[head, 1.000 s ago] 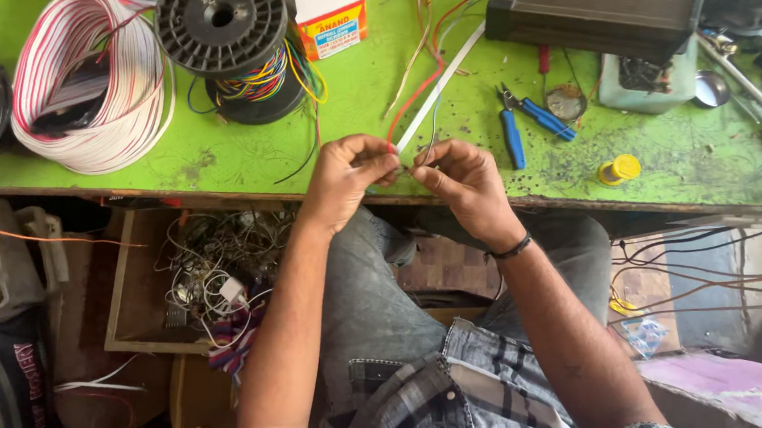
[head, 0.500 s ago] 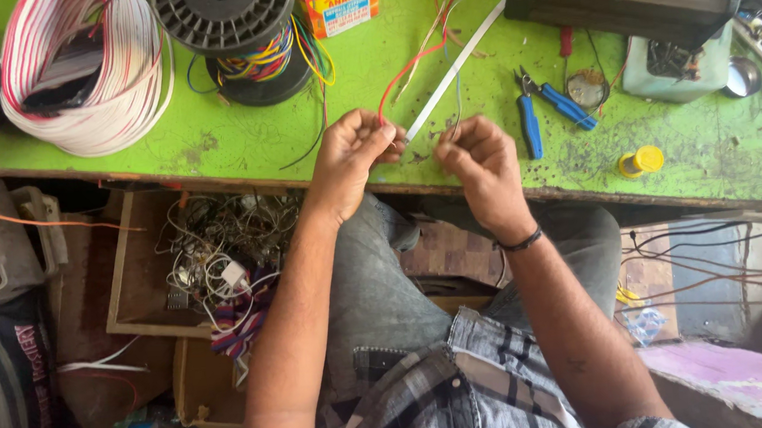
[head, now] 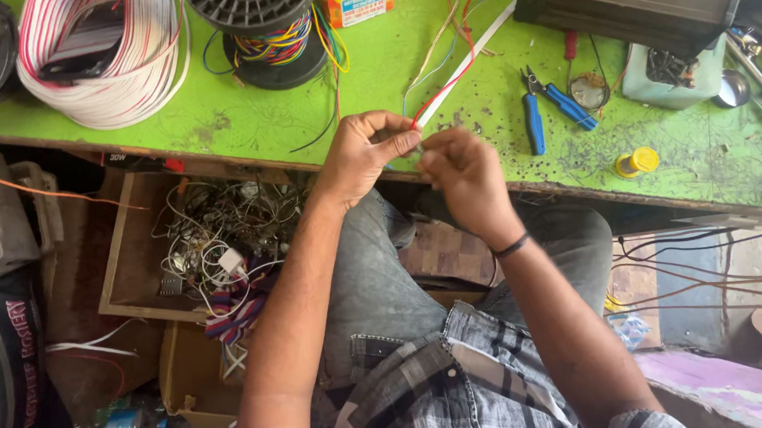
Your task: The person strips insulation from wires, twists them, and solders them to a white LED strip using a soldering iron and solder. They also use wire cutters to trim excess wire and handle a power supply unit on the table.
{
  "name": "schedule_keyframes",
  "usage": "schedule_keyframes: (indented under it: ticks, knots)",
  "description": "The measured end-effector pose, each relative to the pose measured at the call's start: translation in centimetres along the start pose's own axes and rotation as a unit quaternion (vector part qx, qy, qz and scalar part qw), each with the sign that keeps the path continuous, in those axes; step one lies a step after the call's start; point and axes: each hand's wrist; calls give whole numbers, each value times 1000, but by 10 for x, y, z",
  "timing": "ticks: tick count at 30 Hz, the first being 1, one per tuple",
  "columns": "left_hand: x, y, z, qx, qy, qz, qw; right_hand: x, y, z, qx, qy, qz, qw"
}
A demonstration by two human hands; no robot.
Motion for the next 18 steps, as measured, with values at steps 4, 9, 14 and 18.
schedule_keyframes:
  ticks: [4,9,14,18]
  knots:
    - [2,2,-1,-67,-4,-8,998,-3,4,-1,410,-168,-55,895]
    - [5,0,-5,-40,-15,3,999,-25,-11,-6,-238,143,154,948]
    - [5,0,-9,-29,-24,-7,999,-24,-19,10,-197,89,104,971]
    - [4,1,-10,-44,-28,-3,999,-20,-13,16,124,-77,14,989]
Point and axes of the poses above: each hand's wrist, its own x-axis towards the middle knuckle, its own y-axis out of the back of the hand, z = x × y, and after that the axes turned 11 degrees about -x, right-handed
